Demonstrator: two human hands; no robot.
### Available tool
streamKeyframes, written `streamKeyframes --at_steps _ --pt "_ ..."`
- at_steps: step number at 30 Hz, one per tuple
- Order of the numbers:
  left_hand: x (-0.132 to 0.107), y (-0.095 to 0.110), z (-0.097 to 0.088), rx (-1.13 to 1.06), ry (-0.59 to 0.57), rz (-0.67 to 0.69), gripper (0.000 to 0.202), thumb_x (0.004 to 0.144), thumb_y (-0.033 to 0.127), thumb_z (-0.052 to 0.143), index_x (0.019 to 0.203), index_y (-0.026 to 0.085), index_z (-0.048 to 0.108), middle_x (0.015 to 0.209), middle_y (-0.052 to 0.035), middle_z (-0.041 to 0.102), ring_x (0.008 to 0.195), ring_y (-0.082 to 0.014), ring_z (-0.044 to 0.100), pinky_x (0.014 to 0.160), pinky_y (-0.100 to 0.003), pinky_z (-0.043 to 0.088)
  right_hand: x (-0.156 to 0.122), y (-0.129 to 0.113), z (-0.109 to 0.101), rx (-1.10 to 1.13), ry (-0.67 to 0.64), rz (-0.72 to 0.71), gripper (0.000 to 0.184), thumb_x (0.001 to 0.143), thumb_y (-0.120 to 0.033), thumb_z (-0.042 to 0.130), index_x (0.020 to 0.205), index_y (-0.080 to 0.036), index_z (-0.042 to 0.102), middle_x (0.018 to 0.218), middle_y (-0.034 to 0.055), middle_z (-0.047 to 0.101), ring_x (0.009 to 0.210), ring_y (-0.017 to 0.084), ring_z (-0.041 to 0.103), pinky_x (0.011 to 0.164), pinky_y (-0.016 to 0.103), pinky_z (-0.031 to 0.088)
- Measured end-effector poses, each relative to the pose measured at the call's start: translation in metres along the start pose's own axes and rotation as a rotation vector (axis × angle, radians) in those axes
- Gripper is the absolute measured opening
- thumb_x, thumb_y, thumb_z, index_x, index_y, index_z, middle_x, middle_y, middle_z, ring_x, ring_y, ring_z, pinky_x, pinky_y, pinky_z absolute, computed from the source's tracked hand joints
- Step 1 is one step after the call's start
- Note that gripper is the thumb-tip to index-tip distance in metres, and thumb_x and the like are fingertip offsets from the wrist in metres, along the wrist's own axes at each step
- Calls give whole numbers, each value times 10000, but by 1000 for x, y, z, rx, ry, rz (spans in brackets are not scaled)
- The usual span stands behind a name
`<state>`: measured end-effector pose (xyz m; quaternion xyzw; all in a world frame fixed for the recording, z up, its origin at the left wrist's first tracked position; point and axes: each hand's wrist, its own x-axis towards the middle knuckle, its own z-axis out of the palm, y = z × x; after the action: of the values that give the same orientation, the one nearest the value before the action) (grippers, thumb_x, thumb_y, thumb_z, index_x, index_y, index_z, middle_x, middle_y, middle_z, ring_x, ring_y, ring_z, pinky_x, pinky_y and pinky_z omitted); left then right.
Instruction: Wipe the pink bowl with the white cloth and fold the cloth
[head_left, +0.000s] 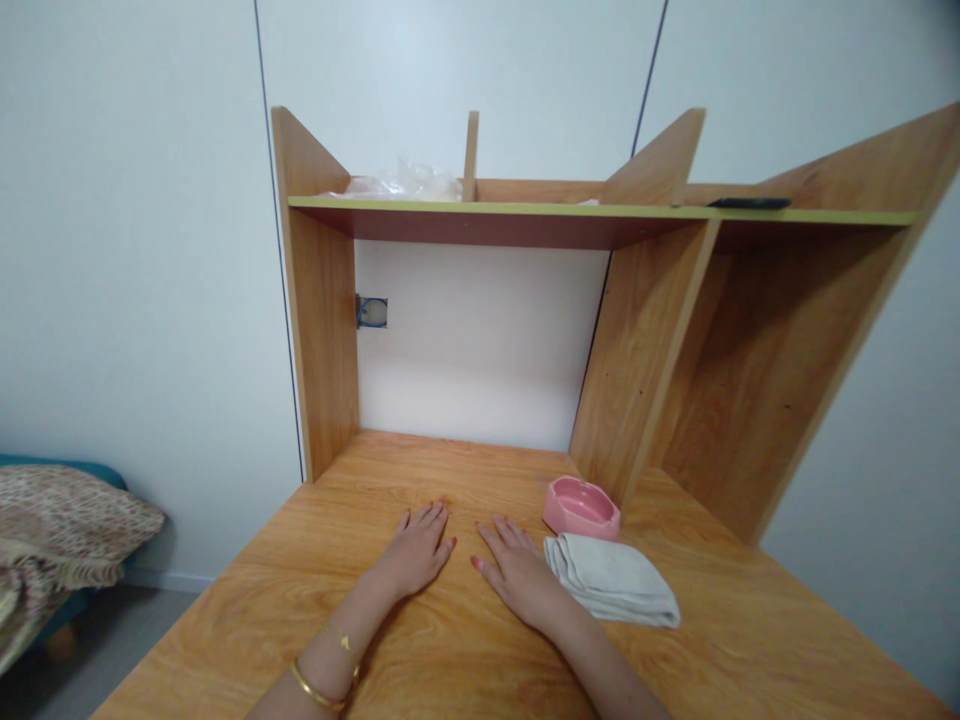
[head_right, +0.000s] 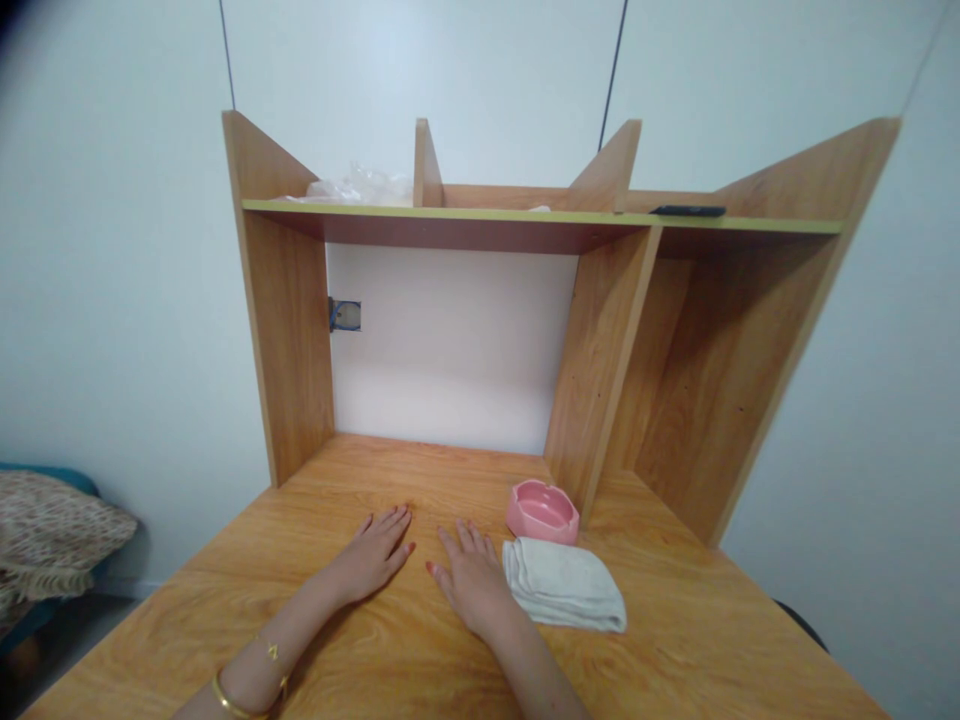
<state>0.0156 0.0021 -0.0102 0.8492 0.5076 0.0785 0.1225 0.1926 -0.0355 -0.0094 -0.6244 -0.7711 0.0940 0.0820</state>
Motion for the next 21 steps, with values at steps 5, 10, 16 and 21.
streamKeyframes --at_steps 5,10,16,21 --pt "0 0 0 12 9 -2 605 859 447 162 1357 114 250 1426 -81 203 1327 -189 128 1070 -414 86 0 -1 0 5 3 5 570 866 -461 269 1334 -143 332 1420 138 234 1306 274 168 1036 428 174" --pt "0 0 1 9 8 0 607 859 443 156 1358 110 245 1426 -83 204 1327 -193 127 1067 -423 96 0 -1 -1 3 -1 11 565 865 -460 273 1334 -150 331 1420 128 238 1308 270 165 1037 421 171" --pt "0 1 -1 7 -4 -2 607 859 440 162 1356 101 248 1431 -78 182 1327 -198 129 1066 -427 106 0 -1 -1 3 -3 10 566 866 -463 269 1336 -152 327 1419 132 241 1307 268 167 1036 421 174" --pt "-1 2 -4 4 -18 -6 603 861 426 166 1354 89 249 1434 -75 170 1328 -195 121 1070 -420 99 0 -1 0 4 -3 7 571 865 -466 268 1334 -145 330 1418 146 235 1309 274 156 1034 425 176"
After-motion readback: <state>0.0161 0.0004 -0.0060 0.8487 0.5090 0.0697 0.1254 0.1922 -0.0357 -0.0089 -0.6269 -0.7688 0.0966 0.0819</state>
